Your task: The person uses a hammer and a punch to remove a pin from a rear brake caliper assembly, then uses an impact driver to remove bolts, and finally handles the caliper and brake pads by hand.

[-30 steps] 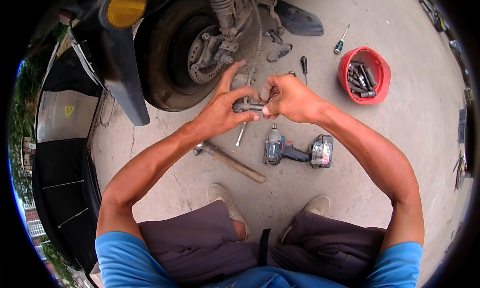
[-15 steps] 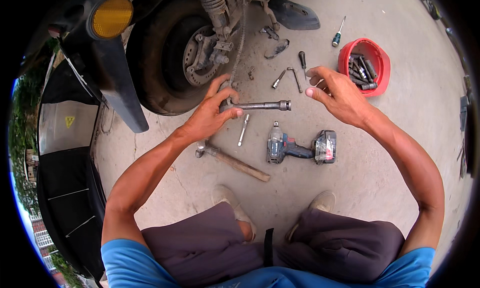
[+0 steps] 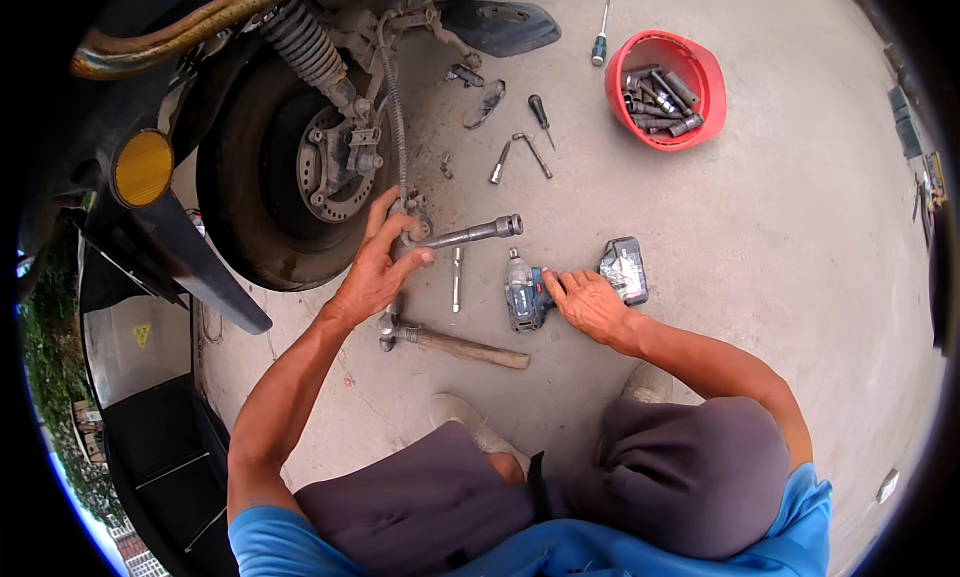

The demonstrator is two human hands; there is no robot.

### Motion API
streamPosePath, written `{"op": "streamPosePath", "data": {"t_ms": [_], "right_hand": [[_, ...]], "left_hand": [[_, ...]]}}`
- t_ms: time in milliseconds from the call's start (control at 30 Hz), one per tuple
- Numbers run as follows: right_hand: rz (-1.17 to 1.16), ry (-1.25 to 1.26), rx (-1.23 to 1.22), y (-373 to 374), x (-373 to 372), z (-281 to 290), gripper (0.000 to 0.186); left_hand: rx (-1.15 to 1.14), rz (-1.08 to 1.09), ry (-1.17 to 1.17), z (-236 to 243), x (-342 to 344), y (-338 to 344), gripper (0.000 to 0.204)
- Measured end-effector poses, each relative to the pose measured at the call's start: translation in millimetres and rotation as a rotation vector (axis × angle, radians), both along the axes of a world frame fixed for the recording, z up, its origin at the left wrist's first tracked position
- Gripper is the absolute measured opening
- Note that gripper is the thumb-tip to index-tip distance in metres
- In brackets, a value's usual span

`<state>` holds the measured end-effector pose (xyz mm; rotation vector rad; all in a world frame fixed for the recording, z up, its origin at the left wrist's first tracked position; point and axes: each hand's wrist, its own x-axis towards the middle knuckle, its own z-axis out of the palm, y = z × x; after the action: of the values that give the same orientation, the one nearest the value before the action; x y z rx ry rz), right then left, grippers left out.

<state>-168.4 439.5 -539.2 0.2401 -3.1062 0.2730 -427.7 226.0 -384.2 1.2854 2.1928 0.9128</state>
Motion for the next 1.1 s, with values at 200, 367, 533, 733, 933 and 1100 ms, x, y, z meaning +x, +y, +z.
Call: {"op": "streamPosePath", "data": {"t_ms": [200,367,533,733,933,1100], "right_hand": [[-0.126,-0.411,-0.416,29,4,70,0.068],[-0.446,-0.185,-1.161,37,23,113,0.045],[-0.67,-0.22,-1.752,30,16,130,0.025],[-0.626,-0.233,-1.687,33,11,128,0.031],[-0.588,-0.31,-1.676,34,8,127,0.029],[-0.201,-0.001,-1.144,45,2,102,0.03]], "left_hand": [[-0.014,0.026,-0.044,-1,-1,-4,0.03],[-0.003,-0.021,0.009,1,-11,-7,0.029],[-0.02,-0.036,0.021,3,-7,2,0.032],[0.003,-0.048,-0.01,13,2,12,0.034],[0.007,-0.078,0.009,15,-5,6,0.038],[-0.038,-0.156,-0.023,24,-14,8,0.039]]}}
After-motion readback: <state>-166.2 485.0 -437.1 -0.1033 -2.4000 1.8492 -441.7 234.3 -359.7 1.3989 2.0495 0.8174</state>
